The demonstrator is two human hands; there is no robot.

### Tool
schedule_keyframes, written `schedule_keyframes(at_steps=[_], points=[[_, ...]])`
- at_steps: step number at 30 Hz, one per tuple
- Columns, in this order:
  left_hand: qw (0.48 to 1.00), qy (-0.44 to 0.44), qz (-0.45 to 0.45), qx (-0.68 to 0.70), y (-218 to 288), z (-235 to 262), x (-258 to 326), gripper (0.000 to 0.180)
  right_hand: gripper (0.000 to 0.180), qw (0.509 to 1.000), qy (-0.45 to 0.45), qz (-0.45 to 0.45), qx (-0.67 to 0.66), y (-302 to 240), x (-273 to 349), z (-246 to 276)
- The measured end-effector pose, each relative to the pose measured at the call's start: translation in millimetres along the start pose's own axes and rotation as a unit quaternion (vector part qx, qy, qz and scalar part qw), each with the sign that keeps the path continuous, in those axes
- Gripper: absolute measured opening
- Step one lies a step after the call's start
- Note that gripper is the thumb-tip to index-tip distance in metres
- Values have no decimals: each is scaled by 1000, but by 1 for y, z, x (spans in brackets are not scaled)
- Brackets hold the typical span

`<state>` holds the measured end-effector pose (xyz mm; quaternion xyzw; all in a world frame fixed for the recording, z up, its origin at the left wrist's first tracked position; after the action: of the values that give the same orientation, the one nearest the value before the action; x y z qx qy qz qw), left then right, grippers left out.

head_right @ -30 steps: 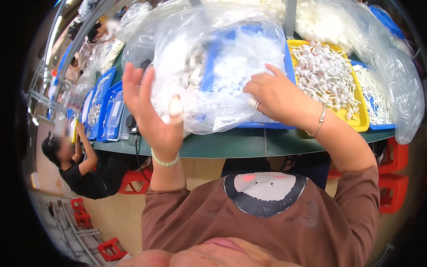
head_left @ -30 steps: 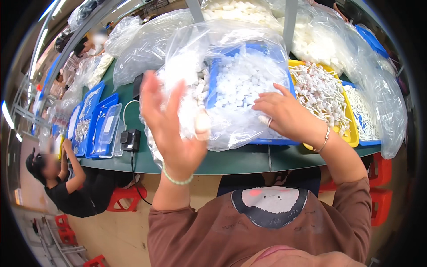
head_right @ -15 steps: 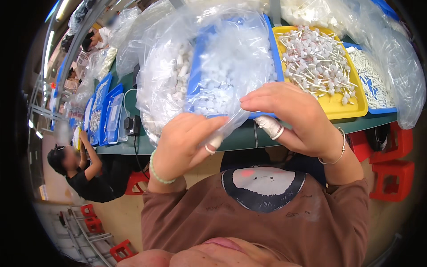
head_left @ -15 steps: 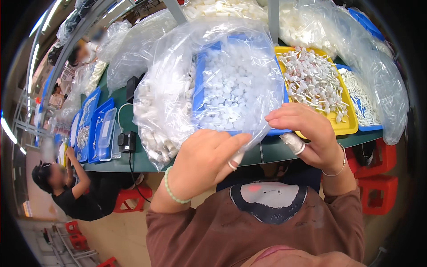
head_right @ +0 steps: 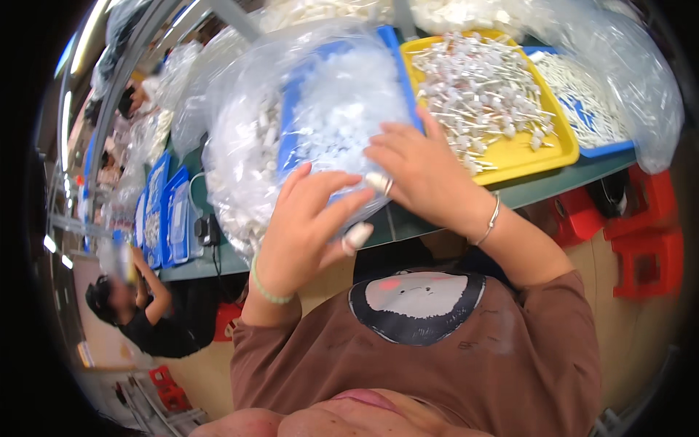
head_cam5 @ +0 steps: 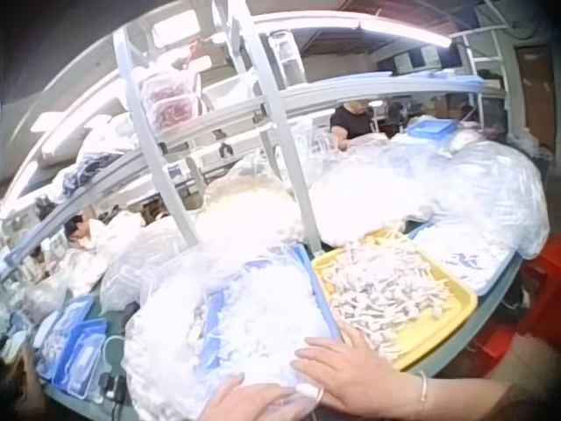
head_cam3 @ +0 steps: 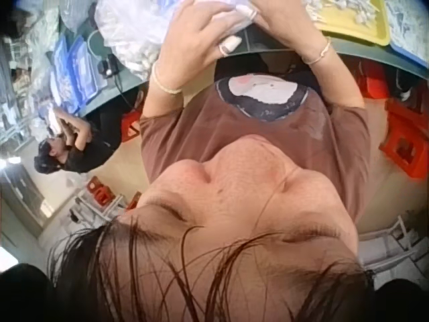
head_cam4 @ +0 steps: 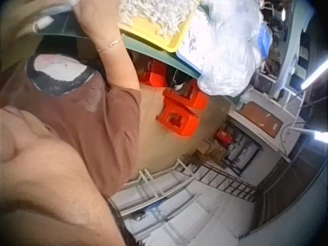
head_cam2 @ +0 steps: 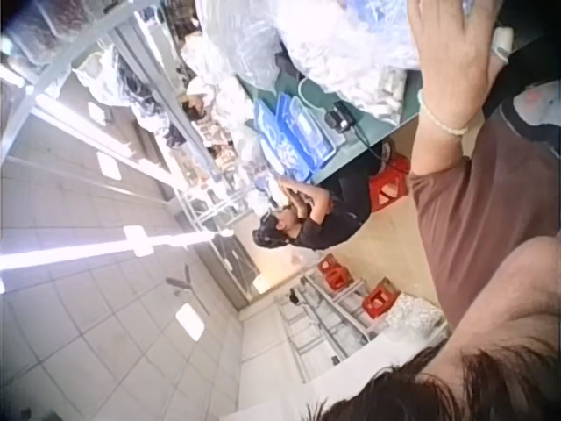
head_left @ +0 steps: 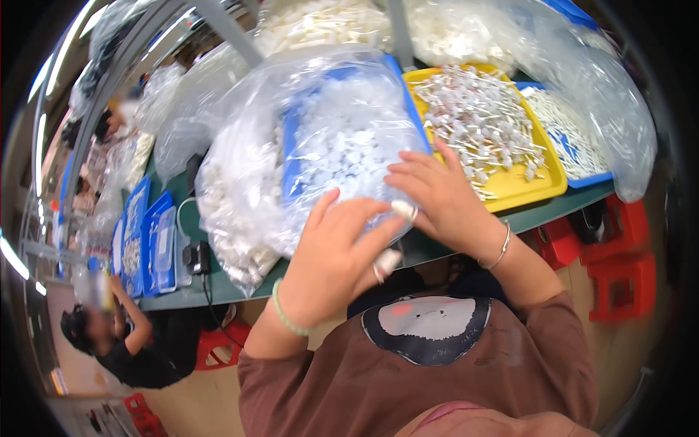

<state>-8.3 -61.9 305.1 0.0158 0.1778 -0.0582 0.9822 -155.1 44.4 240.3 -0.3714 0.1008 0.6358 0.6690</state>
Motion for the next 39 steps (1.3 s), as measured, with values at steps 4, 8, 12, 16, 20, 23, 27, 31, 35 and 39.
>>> schedule_keyframes(at_steps=[4, 8, 12, 16, 20, 23, 27, 31, 35, 39], points=[[939, 41, -183, 288, 39, -6, 0, 27, 26, 983, 36, 35, -177, -12, 56, 34], [909, -47, -159, 382, 57, -58, -18, 29, 18, 916, 20, -189, -354, 6, 137, 48], [925, -20, -86, 370, 64, -94, -56, 34, 13, 923, 39, -330, -192, 34, 226, 41], [961, 25, -82, 262, 67, -127, -71, 29, 21, 886, -21, -463, 21, 42, 349, 41], [935, -61, -166, 308, 86, -140, -66, 32, 35, 732, -158, -662, -34, 26, 474, 28], [920, -121, -214, 305, 87, -149, -67, 38, 41, 549, -76, -798, -236, 20, 455, 38], [918, -183, -249, 249, 83, -157, -73, 45, 44, 485, -29, -813, -321, 35, 512, 2], [918, -217, -246, 225, 78, -161, -70, 44, 36, 478, -103, -808, -328, 53, 500, -8], [827, -273, -136, 472, 62, -162, -75, 43, 35, 503, -175, -793, -296, 74, 497, -16], [744, -276, -95, 601, 58, -163, -76, 56, 36, 509, -207, -792, -265, 77, 495, -15]])
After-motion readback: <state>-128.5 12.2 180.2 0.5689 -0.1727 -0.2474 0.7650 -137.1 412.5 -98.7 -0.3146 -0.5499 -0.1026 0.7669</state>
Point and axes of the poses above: each hand's wrist, its own x-axis away from the middle knuckle, its own z-axis out of the back of the hand, y = z × x, the point moved 3 cm from there along -x, towards the middle knuckle, and after that the axes turned 10 degrees about -x, right-handed, at the moved point
